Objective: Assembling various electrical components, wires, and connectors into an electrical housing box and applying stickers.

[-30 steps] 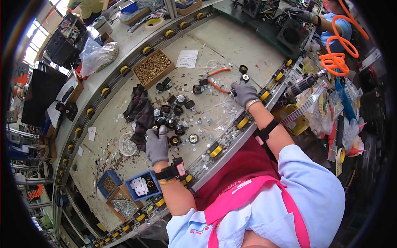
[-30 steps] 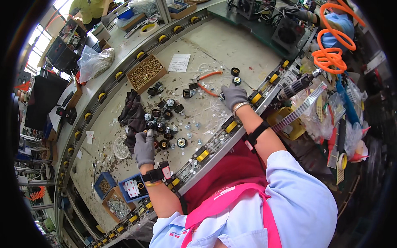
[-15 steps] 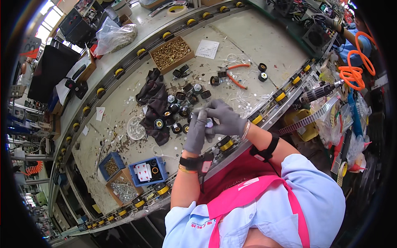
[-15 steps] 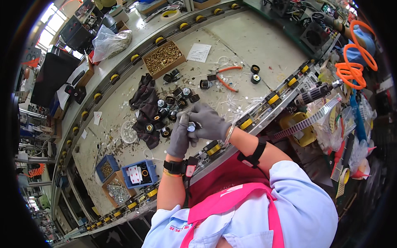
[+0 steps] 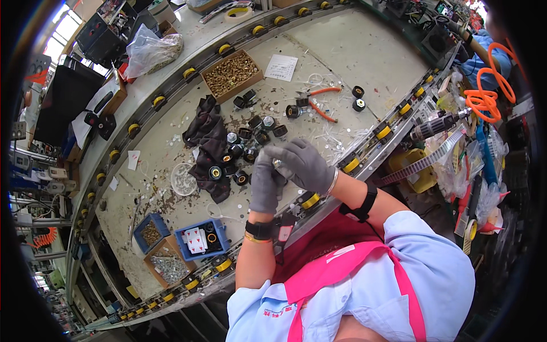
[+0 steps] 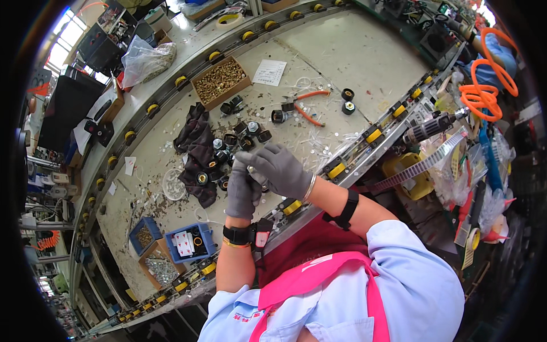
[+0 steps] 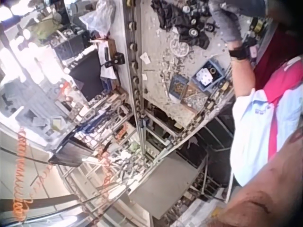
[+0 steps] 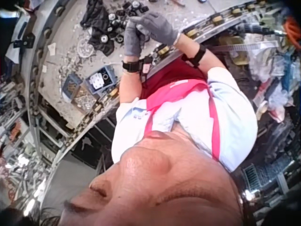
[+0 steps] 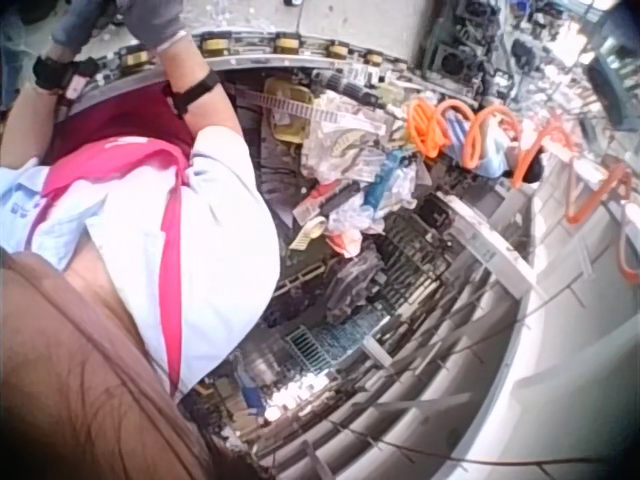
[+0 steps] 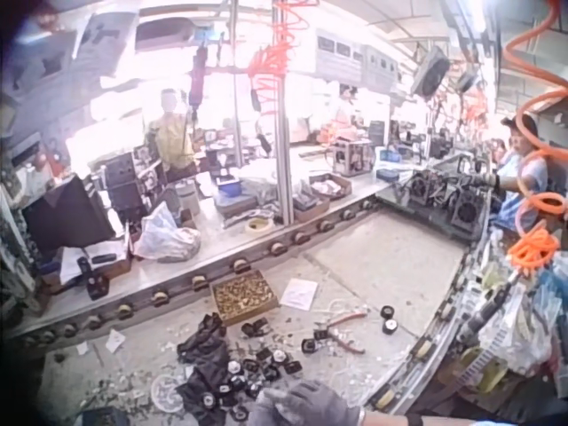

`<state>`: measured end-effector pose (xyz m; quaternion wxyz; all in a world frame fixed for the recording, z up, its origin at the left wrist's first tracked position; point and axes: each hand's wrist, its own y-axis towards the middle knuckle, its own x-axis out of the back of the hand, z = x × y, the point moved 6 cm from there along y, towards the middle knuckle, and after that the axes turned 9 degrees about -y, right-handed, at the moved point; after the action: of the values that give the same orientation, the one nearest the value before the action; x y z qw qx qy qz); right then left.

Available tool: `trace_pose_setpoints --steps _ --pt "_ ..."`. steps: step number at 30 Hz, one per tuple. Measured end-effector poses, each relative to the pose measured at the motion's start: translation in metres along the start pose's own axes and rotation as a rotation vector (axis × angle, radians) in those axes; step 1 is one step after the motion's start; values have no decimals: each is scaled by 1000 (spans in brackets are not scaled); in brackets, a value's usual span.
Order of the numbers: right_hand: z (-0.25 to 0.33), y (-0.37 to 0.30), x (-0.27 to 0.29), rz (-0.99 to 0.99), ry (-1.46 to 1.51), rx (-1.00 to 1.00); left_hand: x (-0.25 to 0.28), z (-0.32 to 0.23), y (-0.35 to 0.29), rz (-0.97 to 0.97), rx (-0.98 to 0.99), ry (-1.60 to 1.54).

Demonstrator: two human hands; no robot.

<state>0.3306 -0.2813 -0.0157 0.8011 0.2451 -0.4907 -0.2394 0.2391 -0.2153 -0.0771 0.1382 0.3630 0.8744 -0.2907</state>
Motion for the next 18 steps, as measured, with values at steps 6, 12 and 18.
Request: trace_pose_setpoints --steps 6,12,18 --pt "-7 1 -3 117 132 -196 15 7 6 -51 -7 -26" --pt "7 10 16 -127 91 40 22 6 11 -73 -62 -61" --pt "-5 10 1 74 82 -22 19 6 14 -17 -141 -55"
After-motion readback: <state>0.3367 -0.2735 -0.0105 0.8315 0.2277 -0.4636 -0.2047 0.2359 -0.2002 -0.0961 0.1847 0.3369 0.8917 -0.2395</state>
